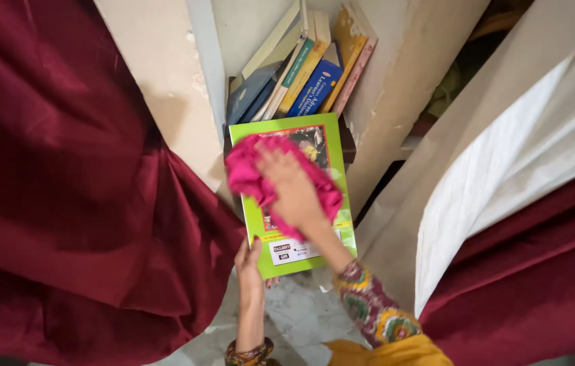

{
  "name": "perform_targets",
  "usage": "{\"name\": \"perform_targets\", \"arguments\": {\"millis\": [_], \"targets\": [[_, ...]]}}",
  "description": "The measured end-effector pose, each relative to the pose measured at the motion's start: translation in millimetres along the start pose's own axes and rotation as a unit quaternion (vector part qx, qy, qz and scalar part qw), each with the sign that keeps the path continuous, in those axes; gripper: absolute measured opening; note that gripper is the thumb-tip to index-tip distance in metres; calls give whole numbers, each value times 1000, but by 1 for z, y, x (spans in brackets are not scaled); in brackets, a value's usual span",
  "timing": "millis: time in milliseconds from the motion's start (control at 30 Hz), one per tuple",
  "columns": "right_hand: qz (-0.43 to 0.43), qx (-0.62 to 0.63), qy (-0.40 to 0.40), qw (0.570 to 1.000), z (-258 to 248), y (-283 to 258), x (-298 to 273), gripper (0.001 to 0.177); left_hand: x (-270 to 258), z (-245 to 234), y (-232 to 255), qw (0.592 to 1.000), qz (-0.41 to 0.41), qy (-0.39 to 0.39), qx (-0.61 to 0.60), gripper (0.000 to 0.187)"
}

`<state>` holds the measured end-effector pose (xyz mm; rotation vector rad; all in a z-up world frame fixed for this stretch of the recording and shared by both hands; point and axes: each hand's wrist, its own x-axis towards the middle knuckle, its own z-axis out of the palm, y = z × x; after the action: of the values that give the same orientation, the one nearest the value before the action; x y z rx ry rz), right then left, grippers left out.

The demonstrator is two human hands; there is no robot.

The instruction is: Organizing and cleaning books on a shelf with a cloth.

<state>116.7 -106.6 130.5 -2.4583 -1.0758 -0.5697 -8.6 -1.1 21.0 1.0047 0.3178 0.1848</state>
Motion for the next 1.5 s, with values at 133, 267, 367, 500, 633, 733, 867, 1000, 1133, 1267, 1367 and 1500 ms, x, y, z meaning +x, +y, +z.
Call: {"name": "perform_targets", "arguments": {"millis": [133, 267, 367, 500, 633, 733, 867, 1000, 1133, 1267, 1367, 1500], "targets": [[9, 7, 61, 998, -20, 49, 14, 73, -1, -1, 4, 1000, 0, 5, 3, 39], [59, -67, 44, 995, -40, 74, 21, 75, -2, -3, 6, 1000, 9, -5, 9, 39], [73, -51, 49, 995, -43, 72, 18, 69, -4, -3, 8, 1000, 10, -9, 10, 39], [77, -73, 59, 993, -37, 56, 6, 77, -2, -7, 11, 1000, 10, -18, 9, 38], [94, -58, 20, 994, -41, 9, -27, 94, -5, -2, 18, 1000, 6, -15, 17, 38], [54, 19, 12, 998, -34, -26, -57, 93, -5, -5, 17, 999, 19, -34, 9, 36], [65, 85, -85, 991, -30, -66, -84, 95, 17, -26, -19, 1000, 8, -12, 7, 31], [25, 118, -81, 989, -25, -61, -99, 93, 12, -15, -5, 1000, -7, 15, -2, 31], [48, 91, -50, 993, -38, -29, -85, 90, 5, -14, 6, 999, 10, -24, 25, 31], [86, -22, -19, 996, -50, 12, -54, 87, -2, -8, 18, 999, 15, -26, 35, 37], [92, -49, 13, 995, -58, 36, -28, 87, 0, -9, 14, 999, 19, -23, 43, 38], [91, -99, 69, 989, -49, 61, 2, 83, 5, -15, 8, 998, 27, -28, 45, 40]]}}
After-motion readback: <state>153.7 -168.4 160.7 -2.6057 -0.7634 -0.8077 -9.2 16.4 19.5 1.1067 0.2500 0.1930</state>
